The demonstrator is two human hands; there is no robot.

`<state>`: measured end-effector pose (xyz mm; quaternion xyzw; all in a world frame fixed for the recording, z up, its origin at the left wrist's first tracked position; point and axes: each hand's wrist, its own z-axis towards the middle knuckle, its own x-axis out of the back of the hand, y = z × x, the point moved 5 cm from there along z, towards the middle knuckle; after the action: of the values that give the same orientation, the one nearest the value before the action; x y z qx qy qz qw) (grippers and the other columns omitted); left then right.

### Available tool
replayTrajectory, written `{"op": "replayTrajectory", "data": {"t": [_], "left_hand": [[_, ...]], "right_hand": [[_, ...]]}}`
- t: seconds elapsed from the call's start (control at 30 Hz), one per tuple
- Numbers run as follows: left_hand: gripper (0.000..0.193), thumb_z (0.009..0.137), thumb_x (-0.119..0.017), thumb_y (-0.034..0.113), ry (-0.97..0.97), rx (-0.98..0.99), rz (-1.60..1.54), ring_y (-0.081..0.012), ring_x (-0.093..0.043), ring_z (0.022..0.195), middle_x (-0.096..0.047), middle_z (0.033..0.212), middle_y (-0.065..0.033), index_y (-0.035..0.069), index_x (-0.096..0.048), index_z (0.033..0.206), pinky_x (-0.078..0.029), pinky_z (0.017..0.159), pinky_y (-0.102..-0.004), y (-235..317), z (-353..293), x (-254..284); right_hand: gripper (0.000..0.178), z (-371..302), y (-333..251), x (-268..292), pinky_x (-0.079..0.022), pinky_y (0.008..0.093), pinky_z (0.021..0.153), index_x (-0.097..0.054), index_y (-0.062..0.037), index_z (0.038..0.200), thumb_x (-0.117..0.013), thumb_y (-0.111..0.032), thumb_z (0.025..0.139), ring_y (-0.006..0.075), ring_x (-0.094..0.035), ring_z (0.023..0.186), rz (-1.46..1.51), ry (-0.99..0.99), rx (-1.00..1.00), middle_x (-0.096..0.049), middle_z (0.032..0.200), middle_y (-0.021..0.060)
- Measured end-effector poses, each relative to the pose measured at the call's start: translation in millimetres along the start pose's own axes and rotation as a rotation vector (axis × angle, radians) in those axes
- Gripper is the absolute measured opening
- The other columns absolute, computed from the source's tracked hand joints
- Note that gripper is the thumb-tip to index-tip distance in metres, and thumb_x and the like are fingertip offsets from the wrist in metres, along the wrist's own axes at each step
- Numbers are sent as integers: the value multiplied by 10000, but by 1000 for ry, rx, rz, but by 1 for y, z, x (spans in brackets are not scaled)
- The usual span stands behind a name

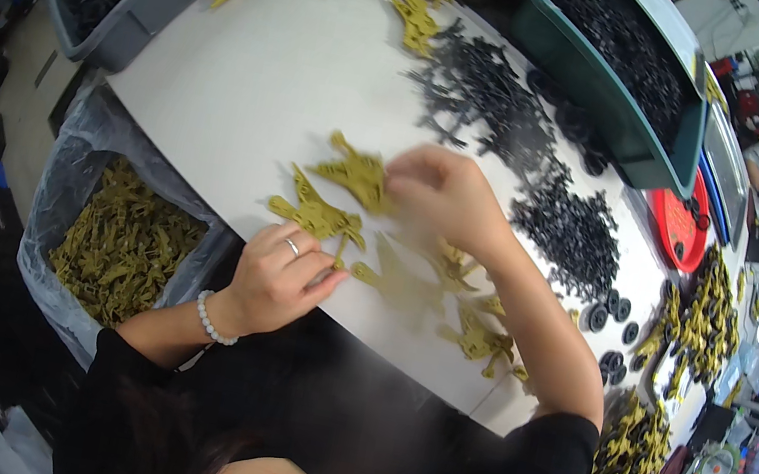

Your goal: The person assembles a plastic toy motorcycle by hand, attaching toy wheels to a toy motorcycle frame with plastic axles.

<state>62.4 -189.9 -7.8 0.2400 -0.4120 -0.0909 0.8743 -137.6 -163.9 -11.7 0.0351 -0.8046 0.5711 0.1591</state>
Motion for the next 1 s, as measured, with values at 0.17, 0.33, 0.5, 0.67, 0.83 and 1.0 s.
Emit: {"op": "replayTrajectory", "data": {"t": [0.17,0.33,0.5,0.67,0.83,1.0], "left_hand": [[232,661,-785,133,-14,-74,-73,-250,-561,646,-584,744,-88,20,-624,784,-452,560,-336,-11,21,35],[312,785,-683,185,179,135,426,-351,-583,956,-642,946,-172,-13,-608,1014,-474,835,-393,-132,99,88],[396,836,-634,248,69,449,586,-356,-530,1070,-609,1070,-187,4,-554,1137,-438,906,-424,-263,126,100],[384,834,-632,250,-63,592,491,-348,-527,1059,-581,1114,-185,32,-557,1141,-437,912,-436,-278,126,95],[313,755,-680,80,-42,400,153,-320,-523,1012,-584,1002,-135,35,-575,1047,-444,873,-374,-225,107,91],[236,716,-656,-12,7,-75,221,-287,-532,855,-524,868,-108,22,-578,936,-452,771,-348,-151,74,79]], "right_hand": [[129,-14,-18,5,-489,311,818,-632,20,903,-647,-71,812,205,-623,917,-485,85,261,-654,956,97],[128,-24,-37,10,-467,354,832,-643,1,887,-656,-98,807,276,-605,938,-601,173,353,-644,970,112],[120,-21,-43,-2,-482,361,782,-646,-15,890,-654,-103,809,282,-615,877,-688,159,388,-646,913,116],[117,-11,-43,-5,-482,357,771,-644,-13,883,-648,-105,812,280,-618,857,-628,139,367,-646,889,115],[139,15,-49,-9,-477,321,739,-659,-12,903,-639,-128,828,228,-625,812,-559,124,359,-659,883,103],[241,50,-59,-23,-476,352,832,-631,-33,1030,-630,-86,795,267,-627,903,-461,124,423,-642,1009,136]]}}
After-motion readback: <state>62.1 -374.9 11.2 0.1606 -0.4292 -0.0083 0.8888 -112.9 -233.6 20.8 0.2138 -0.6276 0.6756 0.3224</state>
